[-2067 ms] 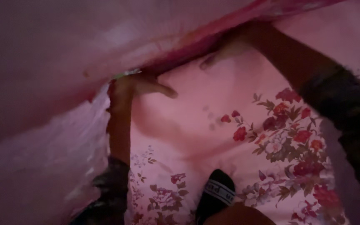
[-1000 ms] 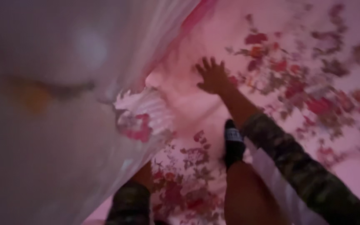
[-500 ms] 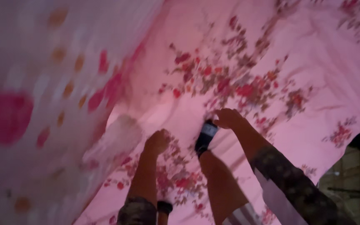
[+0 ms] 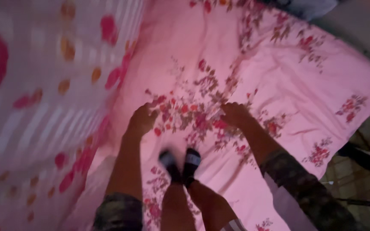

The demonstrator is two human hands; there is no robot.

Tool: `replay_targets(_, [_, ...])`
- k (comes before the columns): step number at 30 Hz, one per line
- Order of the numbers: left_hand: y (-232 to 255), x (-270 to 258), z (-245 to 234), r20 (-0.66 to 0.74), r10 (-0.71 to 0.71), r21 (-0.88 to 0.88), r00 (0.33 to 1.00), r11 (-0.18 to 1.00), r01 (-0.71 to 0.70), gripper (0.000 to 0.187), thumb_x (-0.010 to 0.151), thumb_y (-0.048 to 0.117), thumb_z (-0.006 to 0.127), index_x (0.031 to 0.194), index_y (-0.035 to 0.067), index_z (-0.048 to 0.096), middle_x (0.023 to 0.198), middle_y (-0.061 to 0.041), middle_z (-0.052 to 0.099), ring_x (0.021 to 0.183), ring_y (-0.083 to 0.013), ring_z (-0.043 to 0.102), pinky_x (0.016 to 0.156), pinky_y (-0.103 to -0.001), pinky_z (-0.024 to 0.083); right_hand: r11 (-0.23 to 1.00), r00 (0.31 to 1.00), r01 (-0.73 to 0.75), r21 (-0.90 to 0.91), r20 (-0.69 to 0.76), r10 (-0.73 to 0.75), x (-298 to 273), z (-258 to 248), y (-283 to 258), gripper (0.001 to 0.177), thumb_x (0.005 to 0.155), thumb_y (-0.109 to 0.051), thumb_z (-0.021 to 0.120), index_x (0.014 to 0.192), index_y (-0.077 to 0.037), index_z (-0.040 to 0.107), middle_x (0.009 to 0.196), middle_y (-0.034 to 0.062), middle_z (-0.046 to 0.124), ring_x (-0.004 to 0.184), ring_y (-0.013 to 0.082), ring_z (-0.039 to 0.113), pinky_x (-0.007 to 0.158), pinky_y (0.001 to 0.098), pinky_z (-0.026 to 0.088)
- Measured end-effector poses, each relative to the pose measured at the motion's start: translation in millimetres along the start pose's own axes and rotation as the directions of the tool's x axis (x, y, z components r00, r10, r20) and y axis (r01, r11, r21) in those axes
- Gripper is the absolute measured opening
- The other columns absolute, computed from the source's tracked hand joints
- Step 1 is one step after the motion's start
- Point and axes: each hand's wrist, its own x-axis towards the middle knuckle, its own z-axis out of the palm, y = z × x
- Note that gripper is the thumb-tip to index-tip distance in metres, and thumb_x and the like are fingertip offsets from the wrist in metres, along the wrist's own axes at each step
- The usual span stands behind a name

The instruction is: The person smoothes a floral bedsheet over a bed by hand and then uses a hairdryer to blow air across the surface of the sheet.

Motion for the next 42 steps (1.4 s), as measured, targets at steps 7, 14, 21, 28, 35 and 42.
replay_targets(7, [-16.1, 108.0, -7.1, 0.114, -0.138, 0.128, 0.984, 0.984, 0.123, 0.040, 0.100, 0.039, 0.058, 0.125, 0.008, 0.066, 0.122, -0.020, 0.070, 0.114, -0.0399, 0.065, 0.100, -0.048, 0.052, 1.000, 0.999, -0.024, 0.019, 0.032, 0.024, 54.3, -79.1, 21.2, 0.048, 0.091, -0.036, 0.060, 0.135, -0.018, 0.062, 0.127, 0.0125, 0.069, 0.118, 0.0347, 0.064, 0.098, 0.0534, 0.051])
replay_targets(14, [41.0, 247.6, -35.4, 0.078, -0.242, 0.066, 0.967, 0.969, 0.237, 0.045, 0.097, 0.036, 0.057, 0.131, 0.006, 0.060, 0.127, -0.020, 0.068, 0.122, -0.0378, 0.061, 0.105, -0.046, 0.047, 1.000, 1.000, -0.010, -0.016, -0.016, 0.009, 184.1, -149.8, 86.2, 0.044, 0.094, -0.035, 0.058, 0.133, -0.013, 0.060, 0.126, 0.0125, 0.068, 0.116, 0.0323, 0.064, 0.098, 0.0499, 0.051])
replay_targets(21, [42.5, 324.3, -57.6, -0.036, -0.375, 0.003, 0.926, 0.927, 0.376, 0.043, 0.094, 0.036, 0.060, 0.126, 0.008, 0.064, 0.124, -0.020, 0.070, 0.120, -0.0382, 0.063, 0.102, -0.048, 0.049, 0.979, 0.911, 0.065, 0.194, -0.411, 0.021, 288.9, -220.5, 91.2, 0.034, 0.094, -0.028, 0.063, 0.125, -0.013, 0.064, 0.117, 0.0131, 0.071, 0.111, 0.0318, 0.066, 0.096, 0.0453, 0.052])
replay_targets(28, [6.3, 354.8, -37.4, -0.163, -0.439, -0.081, 0.884, 0.899, 0.431, 0.038, 0.091, 0.034, 0.062, 0.118, 0.008, 0.067, 0.117, -0.019, 0.071, 0.112, -0.0393, 0.065, 0.096, -0.051, 0.050, 0.937, 0.902, 0.003, 0.348, -0.406, 0.148, 345.0, -245.1, 88.8, 0.031, 0.093, -0.024, 0.063, 0.121, -0.012, 0.065, 0.104, 0.0073, 0.076, 0.100, 0.0303, 0.071, 0.088, 0.0443, 0.055])
replay_targets(35, [-58.6, 413.2, 0.6, -0.401, -0.253, -0.092, 0.880, 0.967, 0.236, 0.029, 0.096, 0.031, 0.062, 0.106, 0.004, 0.068, 0.102, -0.019, 0.075, 0.101, -0.0371, 0.070, 0.094, -0.050, 0.053, 0.974, 0.811, 0.043, 0.224, -0.578, 0.097, 429.6, -274.5, 111.7, 0.042, 0.091, -0.028, 0.068, 0.129, -0.011, 0.058, 0.097, 0.0134, 0.074, 0.091, 0.0348, 0.071, 0.074, 0.0483, 0.056])
replay_targets(42, [-50.0, 518.5, 35.8, -0.661, -0.176, -0.148, 0.730, 0.984, 0.104, 0.043, 0.092, 0.032, 0.071, 0.120, -0.001, 0.067, 0.111, -0.024, 0.071, 0.102, -0.0421, 0.067, 0.089, -0.051, 0.053, 0.991, 0.725, 0.130, -0.022, -0.680, -0.110, 551.9, -304.4, 141.5, 0.058, 0.098, -0.031, 0.070, 0.134, 0.009, 0.048, 0.075, 0.0223, 0.071, 0.064, 0.0405, 0.070, 0.063, 0.0535, 0.056])
